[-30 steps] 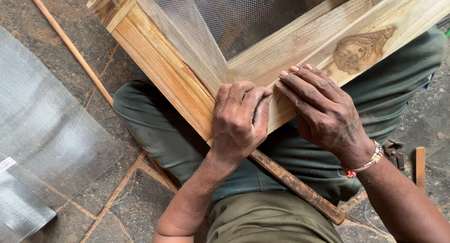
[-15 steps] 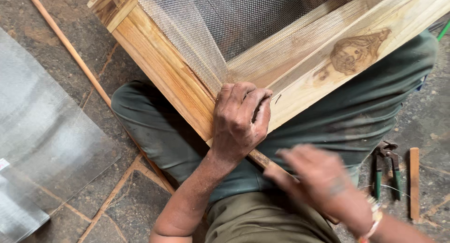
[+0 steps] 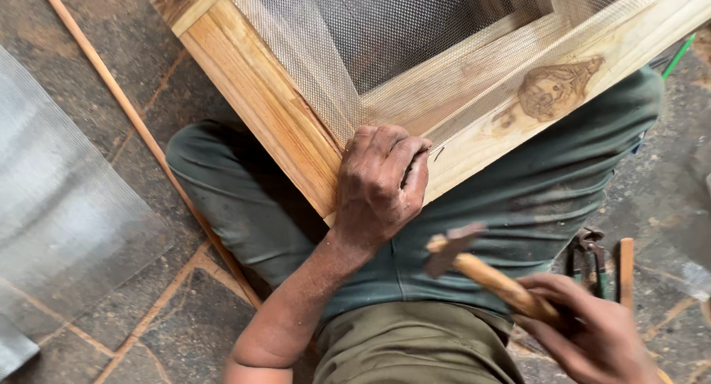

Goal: The person attaches a mesh screen to a wooden frame by hand, using a hammer to drive nails along the edges. They work systematically around the perimeter, securing the screen in place.

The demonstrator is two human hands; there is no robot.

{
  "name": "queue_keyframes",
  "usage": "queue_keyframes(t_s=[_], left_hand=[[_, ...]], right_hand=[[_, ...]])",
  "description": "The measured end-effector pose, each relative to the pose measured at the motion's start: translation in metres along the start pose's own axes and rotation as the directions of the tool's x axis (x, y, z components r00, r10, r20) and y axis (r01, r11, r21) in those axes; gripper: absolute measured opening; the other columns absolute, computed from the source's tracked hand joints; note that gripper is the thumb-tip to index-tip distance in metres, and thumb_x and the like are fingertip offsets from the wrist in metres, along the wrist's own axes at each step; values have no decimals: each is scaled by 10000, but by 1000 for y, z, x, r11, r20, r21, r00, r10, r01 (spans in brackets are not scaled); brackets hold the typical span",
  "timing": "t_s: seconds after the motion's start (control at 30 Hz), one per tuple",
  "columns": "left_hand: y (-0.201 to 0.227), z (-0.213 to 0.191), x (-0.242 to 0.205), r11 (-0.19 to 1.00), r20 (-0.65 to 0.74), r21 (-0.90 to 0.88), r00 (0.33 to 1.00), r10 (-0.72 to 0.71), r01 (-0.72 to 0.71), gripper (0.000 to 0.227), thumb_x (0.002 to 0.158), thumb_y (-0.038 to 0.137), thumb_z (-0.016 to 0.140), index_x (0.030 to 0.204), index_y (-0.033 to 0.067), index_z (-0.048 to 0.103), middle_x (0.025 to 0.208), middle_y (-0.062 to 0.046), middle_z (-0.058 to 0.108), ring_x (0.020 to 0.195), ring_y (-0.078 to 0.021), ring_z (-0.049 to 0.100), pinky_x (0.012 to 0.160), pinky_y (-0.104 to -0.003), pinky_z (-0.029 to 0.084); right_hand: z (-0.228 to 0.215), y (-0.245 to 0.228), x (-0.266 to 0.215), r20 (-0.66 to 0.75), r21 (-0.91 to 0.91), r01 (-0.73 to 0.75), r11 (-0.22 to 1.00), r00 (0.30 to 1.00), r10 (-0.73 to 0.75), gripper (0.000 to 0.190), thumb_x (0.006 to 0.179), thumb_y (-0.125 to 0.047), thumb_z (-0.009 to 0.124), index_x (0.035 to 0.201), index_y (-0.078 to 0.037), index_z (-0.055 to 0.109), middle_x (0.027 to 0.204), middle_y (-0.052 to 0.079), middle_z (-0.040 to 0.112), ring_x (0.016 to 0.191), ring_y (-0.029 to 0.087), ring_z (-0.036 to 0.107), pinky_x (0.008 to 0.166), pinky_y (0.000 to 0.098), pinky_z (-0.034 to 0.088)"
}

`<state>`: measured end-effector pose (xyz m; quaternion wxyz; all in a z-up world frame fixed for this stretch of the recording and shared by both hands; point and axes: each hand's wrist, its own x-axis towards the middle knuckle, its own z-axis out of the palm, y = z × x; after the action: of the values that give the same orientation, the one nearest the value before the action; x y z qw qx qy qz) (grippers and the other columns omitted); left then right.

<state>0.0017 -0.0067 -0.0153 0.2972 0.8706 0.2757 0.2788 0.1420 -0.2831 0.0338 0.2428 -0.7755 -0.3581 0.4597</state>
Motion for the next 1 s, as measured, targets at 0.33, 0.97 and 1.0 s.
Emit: queue_keyframes(t_s=[0.33,0.97,1.0], left_hand=[[2,-2,2,1000,-17,-25,1000,-2,2,117,908,41,762,1002,49,692,960,-59,614,945,-249,591,871,-395,497],[-1,-4,1,998,15,-54,999,-30,31,148,931,71,776,1056,42,703,974,-64,597,956,-249,578,875,-402,500],[0,-5,0,999,21,-38,999,-31,32,164,932,75,785,1067,35,702,989,-68,598,963,-252,573,877,-401,500]], right_hand=[[-5,-27,34,-475,-566,233,791,691,-544,380,1007,-96,824,1349,-84,660,1104,133,751,939,175,756,777,262,592],[4,-41,66,-428,-613,250,749,692,-581,372,945,0,835,1284,-102,719,1056,103,753,813,194,715,674,289,559],[4,-42,68,-441,-607,251,754,682,-583,362,985,-15,842,1306,-114,708,1079,96,747,840,187,718,708,282,564]])
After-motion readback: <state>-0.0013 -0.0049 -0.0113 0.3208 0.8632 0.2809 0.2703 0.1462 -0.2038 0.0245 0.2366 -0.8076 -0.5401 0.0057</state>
